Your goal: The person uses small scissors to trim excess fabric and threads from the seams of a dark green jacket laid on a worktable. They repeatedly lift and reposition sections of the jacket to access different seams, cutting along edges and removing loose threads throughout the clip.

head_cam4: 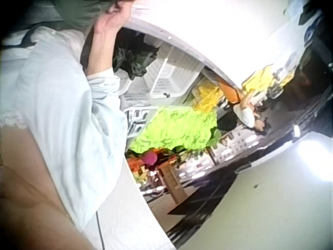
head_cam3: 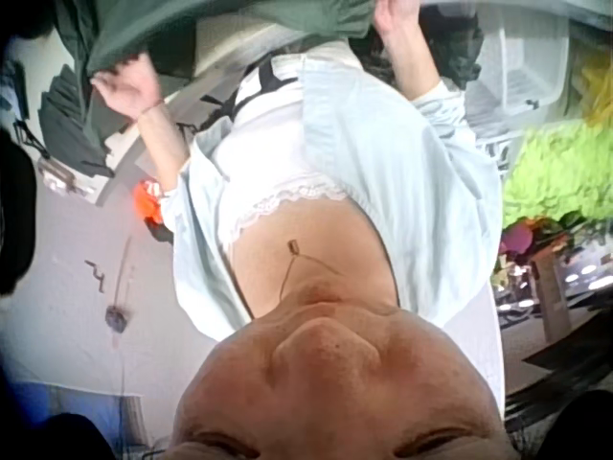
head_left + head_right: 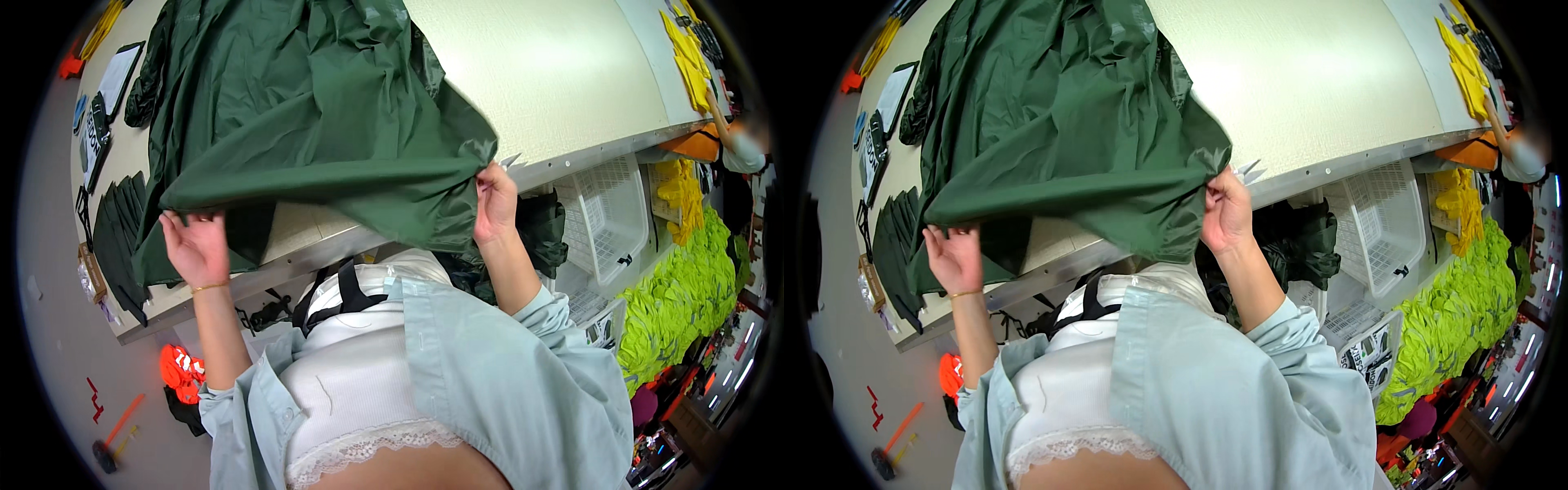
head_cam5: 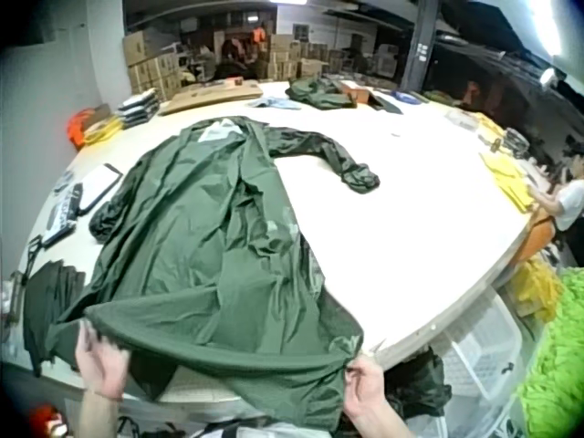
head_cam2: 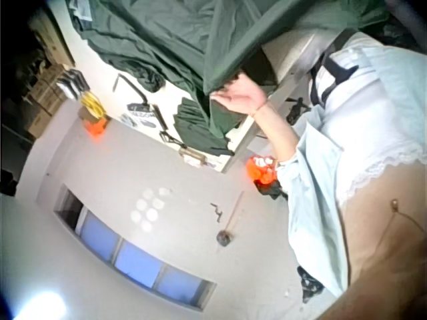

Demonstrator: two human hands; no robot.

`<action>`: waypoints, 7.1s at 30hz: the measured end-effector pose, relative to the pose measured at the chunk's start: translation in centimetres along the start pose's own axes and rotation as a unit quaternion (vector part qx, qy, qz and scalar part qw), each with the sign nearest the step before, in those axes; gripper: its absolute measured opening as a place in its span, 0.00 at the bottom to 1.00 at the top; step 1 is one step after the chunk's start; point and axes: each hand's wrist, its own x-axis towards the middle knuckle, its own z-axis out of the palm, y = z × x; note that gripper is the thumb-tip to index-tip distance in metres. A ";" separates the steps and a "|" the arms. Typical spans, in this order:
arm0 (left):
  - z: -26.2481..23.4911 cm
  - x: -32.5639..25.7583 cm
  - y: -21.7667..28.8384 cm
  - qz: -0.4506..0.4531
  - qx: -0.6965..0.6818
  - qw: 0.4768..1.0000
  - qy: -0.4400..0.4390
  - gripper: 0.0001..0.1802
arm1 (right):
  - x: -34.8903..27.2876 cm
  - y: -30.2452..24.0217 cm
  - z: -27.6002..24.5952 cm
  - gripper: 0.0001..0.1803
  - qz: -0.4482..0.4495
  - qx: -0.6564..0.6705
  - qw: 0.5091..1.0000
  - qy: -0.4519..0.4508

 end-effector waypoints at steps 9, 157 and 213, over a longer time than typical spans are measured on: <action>11.6 -6.1 -13.5 -0.466 0.070 0.877 -0.095 0.42 | 0.3 -1.2 6.9 0.02 0.057 0.072 0.992 -0.083; 5.9 3.7 4.9 0.050 0.882 0.469 -0.003 0.12 | 23.2 -1.6 23.7 0.10 0.138 -0.166 0.966 -0.145; 15.0 18.6 -9.9 0.499 0.662 0.520 -0.205 0.11 | 10.8 -5.9 25.9 0.24 -0.483 -0.709 0.414 -0.305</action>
